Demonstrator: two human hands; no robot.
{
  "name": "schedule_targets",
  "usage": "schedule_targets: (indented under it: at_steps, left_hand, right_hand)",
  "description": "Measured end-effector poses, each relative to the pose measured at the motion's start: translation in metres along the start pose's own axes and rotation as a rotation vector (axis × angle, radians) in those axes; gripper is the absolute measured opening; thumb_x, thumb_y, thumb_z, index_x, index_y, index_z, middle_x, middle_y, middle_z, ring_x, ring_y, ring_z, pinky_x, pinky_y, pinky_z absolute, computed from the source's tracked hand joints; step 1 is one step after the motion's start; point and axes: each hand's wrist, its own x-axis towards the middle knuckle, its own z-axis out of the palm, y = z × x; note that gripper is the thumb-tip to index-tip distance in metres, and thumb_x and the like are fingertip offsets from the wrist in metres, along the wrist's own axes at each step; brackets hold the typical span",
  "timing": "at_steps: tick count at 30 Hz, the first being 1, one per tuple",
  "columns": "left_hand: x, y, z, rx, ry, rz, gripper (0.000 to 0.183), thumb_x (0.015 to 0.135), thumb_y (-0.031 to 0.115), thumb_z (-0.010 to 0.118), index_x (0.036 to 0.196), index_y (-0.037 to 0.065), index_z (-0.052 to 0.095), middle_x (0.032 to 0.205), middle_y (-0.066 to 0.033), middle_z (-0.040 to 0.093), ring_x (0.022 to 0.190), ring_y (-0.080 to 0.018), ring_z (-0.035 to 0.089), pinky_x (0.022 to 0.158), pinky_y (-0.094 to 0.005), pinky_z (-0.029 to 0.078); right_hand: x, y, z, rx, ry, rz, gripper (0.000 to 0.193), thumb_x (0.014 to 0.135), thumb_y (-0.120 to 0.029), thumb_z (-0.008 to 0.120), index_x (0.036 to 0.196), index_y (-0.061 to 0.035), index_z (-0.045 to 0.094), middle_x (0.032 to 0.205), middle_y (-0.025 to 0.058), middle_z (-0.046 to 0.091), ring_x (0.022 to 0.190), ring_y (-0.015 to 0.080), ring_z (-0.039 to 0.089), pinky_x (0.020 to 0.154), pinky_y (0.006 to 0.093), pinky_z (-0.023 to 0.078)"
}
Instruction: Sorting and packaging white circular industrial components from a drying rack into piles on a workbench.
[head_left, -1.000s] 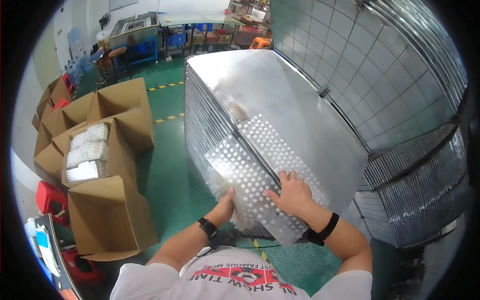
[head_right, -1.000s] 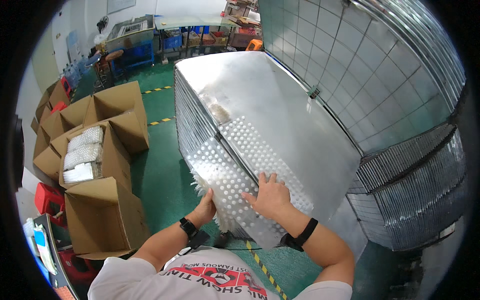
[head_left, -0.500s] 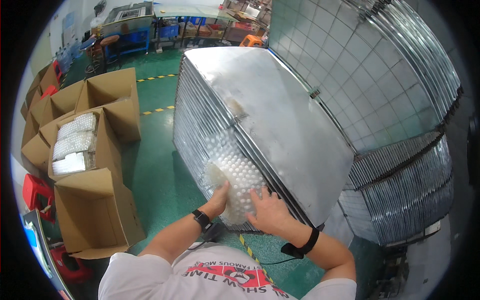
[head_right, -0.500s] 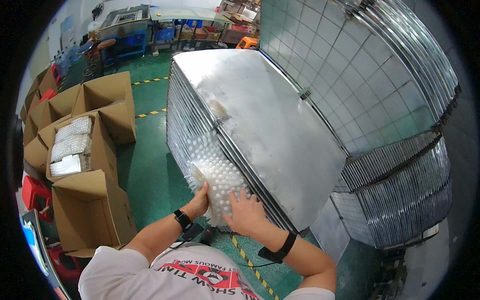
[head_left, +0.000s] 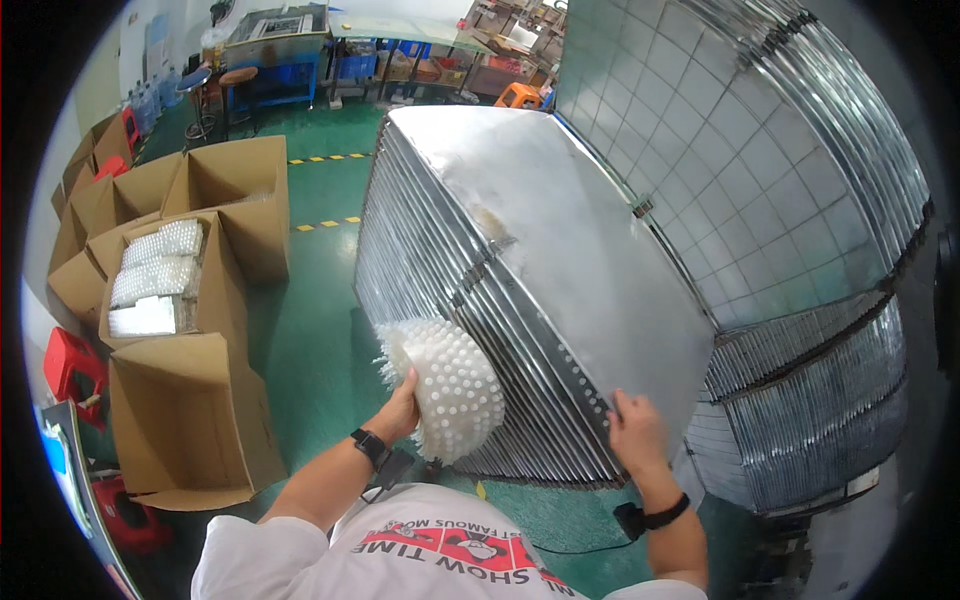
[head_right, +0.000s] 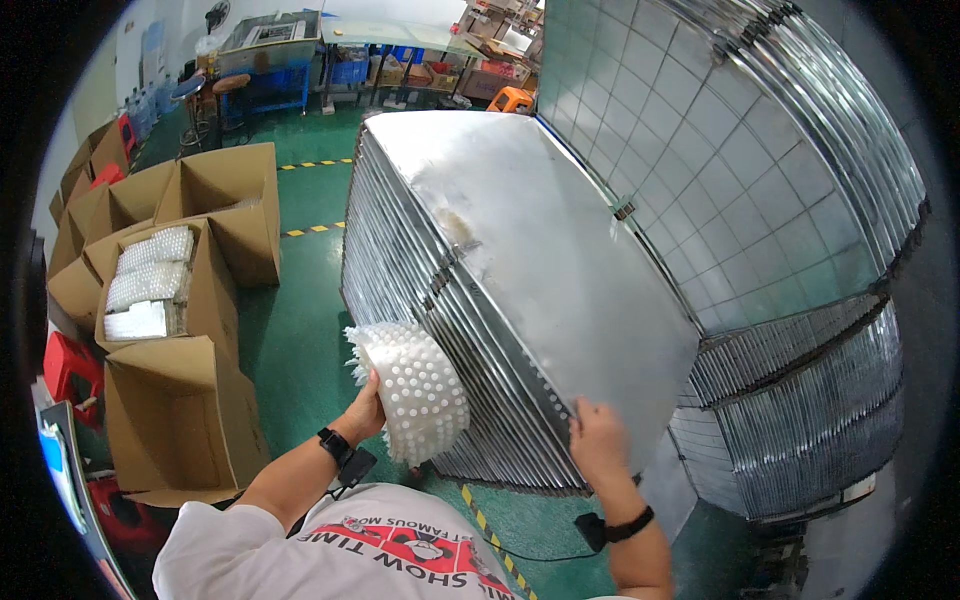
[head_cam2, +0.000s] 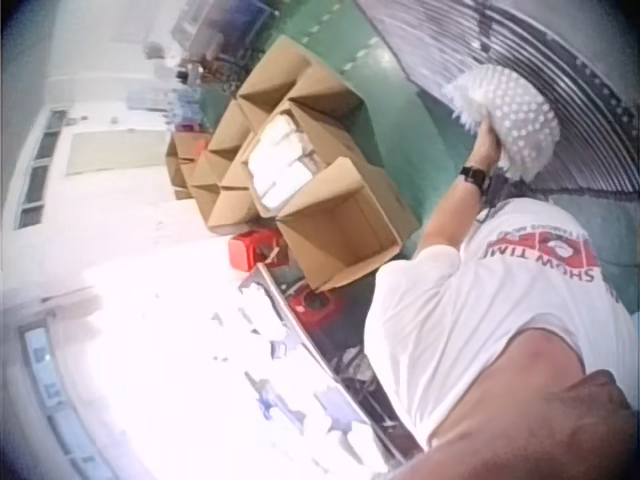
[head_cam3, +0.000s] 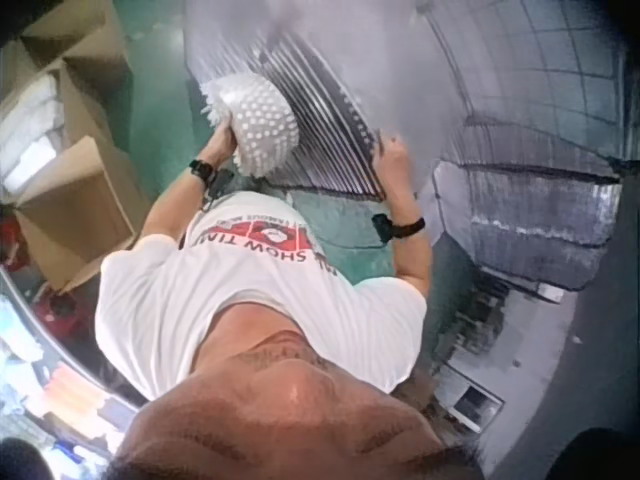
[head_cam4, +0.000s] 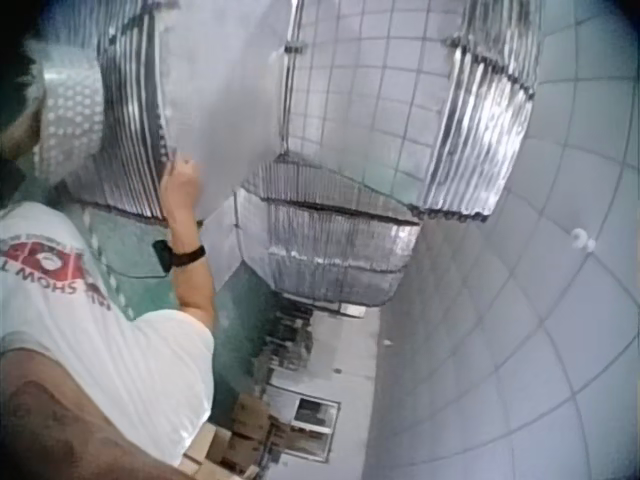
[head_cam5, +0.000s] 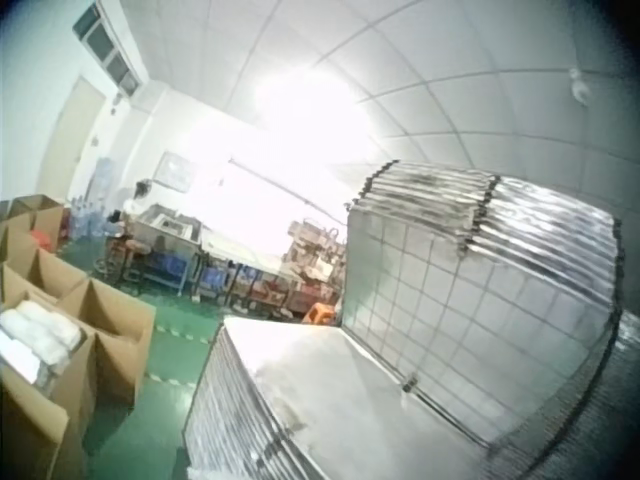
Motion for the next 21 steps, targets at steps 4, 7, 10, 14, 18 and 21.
schedule_targets:
  at_steps: [4,7,10,14,18,21]
  left_hand:
    - [0.001,0.004,-0.004,0.050,0.049,0.012,0.071,0.091,0.053,0.040,0.140,0.003,0.024,0.142,-0.0128,0.034,0.130,-0.0268,0.033,0.108,-0.0421,0.026]
    - [0.001,0.008,-0.002,0.057,-0.002,0.047,0.073,0.090,0.052,0.042,0.140,0.003,0.023,0.141,-0.0129,0.034,0.129,-0.0278,0.033,0.108,-0.0425,0.026]
    - [0.004,0.009,0.001,0.199,0.009,0.046,0.088,0.081,0.067,0.045,0.143,0.010,0.020,0.144,-0.0103,0.030,0.131,-0.0295,0.030,0.108,-0.0459,0.024]
    - [0.008,0.005,-0.004,0.091,-0.022,0.058,0.084,0.084,0.061,0.046,0.141,0.004,0.022,0.143,-0.0120,0.032,0.131,-0.0290,0.031,0.108,-0.0443,0.024]
    - [0.008,0.003,0.005,0.106,-0.031,0.104,0.085,0.083,0.062,0.047,0.141,0.006,0.022,0.143,-0.0117,0.032,0.131,-0.0293,0.031,0.108,-0.0448,0.025]
    - [0.012,0.002,0.009,0.093,-0.024,0.092,0.085,0.082,0.062,0.048,0.141,0.007,0.022,0.143,-0.0117,0.032,0.131,-0.0293,0.031,0.108,-0.0448,0.025]
  right_hand:
    - [0.019,0.013,-0.065,-0.009,0.227,0.024,0.015,0.072,-0.016,0.067,0.084,-0.0072,0.063,0.071,0.0126,0.058,0.067,0.0333,0.057,0.059,0.0422,0.044]
    - [0.043,0.031,-0.110,-0.062,0.389,0.054,0.012,0.071,-0.014,0.067,0.076,-0.0041,0.062,0.069,0.0147,0.057,0.067,0.0341,0.057,0.058,0.0411,0.044]
    - [0.060,0.050,-0.152,-0.125,0.490,0.087,0.011,0.074,-0.014,0.064,0.078,-0.0042,0.062,0.072,0.0149,0.058,0.069,0.0344,0.057,0.059,0.0408,0.044]
    - [0.078,0.076,-0.172,-0.243,0.670,0.043,0.010,0.078,-0.015,0.061,0.082,-0.0056,0.062,0.074,0.0141,0.058,0.071,0.0337,0.057,0.060,0.0414,0.043]
    - [0.113,0.121,-0.191,-0.598,0.868,0.118,0.011,0.081,-0.018,0.059,0.084,-0.0071,0.060,0.071,0.0113,0.055,0.069,0.0333,0.054,0.061,0.0445,0.041]
    - [0.149,0.169,-0.220,-0.612,0.871,0.269,0.022,0.085,-0.022,0.057,0.101,-0.0069,0.060,0.089,0.0153,0.060,0.083,0.0353,0.057,0.072,0.0440,0.044]
